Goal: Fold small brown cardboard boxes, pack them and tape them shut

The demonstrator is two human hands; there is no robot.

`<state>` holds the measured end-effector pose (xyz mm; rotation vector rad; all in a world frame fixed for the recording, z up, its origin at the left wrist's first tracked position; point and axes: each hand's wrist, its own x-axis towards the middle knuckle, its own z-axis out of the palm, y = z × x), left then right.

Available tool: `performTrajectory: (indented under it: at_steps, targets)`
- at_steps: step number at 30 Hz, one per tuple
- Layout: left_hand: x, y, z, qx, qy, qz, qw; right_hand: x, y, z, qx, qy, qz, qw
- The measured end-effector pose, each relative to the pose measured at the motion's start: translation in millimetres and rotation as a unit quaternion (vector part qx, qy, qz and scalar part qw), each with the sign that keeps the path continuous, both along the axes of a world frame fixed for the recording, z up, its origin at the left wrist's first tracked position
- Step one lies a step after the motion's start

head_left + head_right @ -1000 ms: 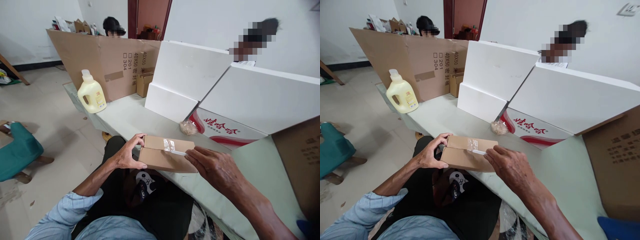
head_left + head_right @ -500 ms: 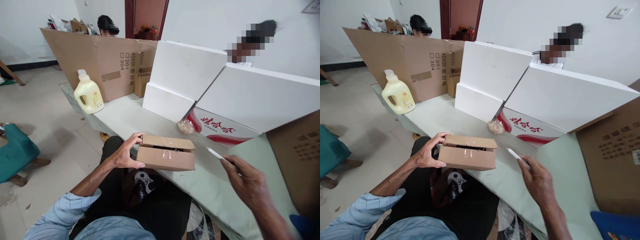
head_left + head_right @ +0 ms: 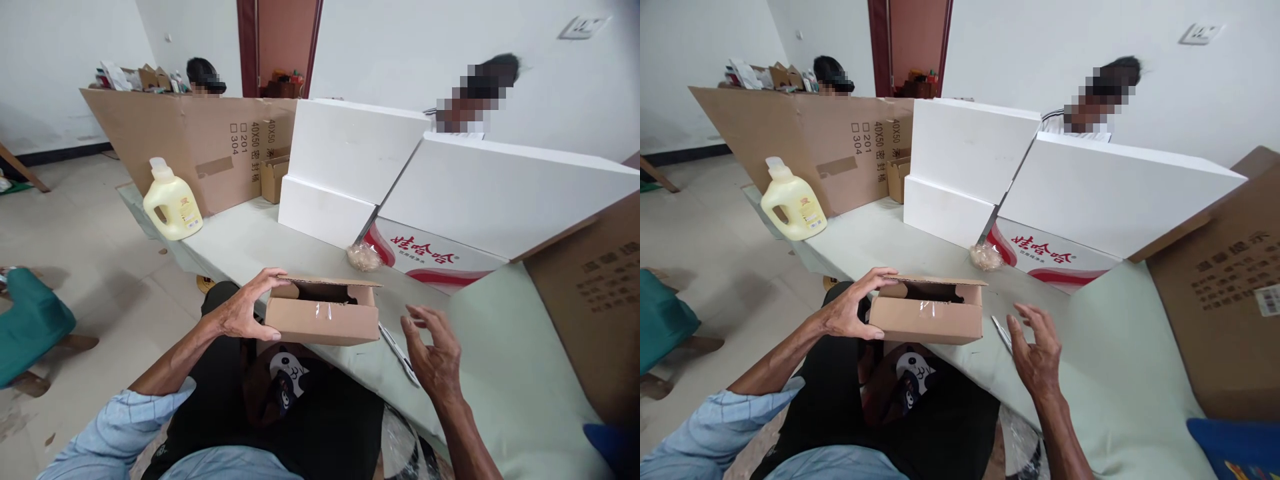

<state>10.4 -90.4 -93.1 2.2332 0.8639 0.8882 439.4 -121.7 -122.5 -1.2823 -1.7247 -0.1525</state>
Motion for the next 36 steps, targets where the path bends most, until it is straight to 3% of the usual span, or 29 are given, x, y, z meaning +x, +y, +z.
performTrajectory:
  at_steps: [4, 8, 12, 16, 20, 28, 32, 36]
  targets:
    - [-1, 0, -2.1, -0.009, 0.002, 0.009, 1.000, -49, 0, 54.6, 0.023, -0.068, 0.103, 0.992]
    - [-2, -1, 7.0, -0.027, 0.034, 0.014, 0.999, -82, 2, 72.4, -0.046, -0.179, 0.194, 0.963]
    - [4, -9, 25.3, 0.010, 0.084, 0.026, 0.996, -95, 6, 64.2, -0.056, -0.236, 0.191, 0.951]
    - [24, -22, 39.9, 0.098, 0.145, 0.093, 0.980, -102, 5, 52.1, -0.048, -0.212, 0.161, 0.963]
    - [47, -23, 46.3, 0.141, 0.176, 0.112, 0.968, -111, 0, 47.0, -0.052, -0.188, 0.141, 0.971]
    - [75, -12, 55.2, 0.164, 0.202, 0.096, 0.961, -120, -7, 44.6, -0.016, -0.164, 0.101, 0.981]
    - [79, -10, 57.4, 0.119, 0.166, 0.078, 0.976, -123, -8, 41.1, -0.014, -0.153, 0.088, 0.984]
    - [80, -6, 51.9, 0.094, 0.122, 0.099, 0.983, -124, -9, 39.6, -0.014, -0.144, 0.080, 0.986]
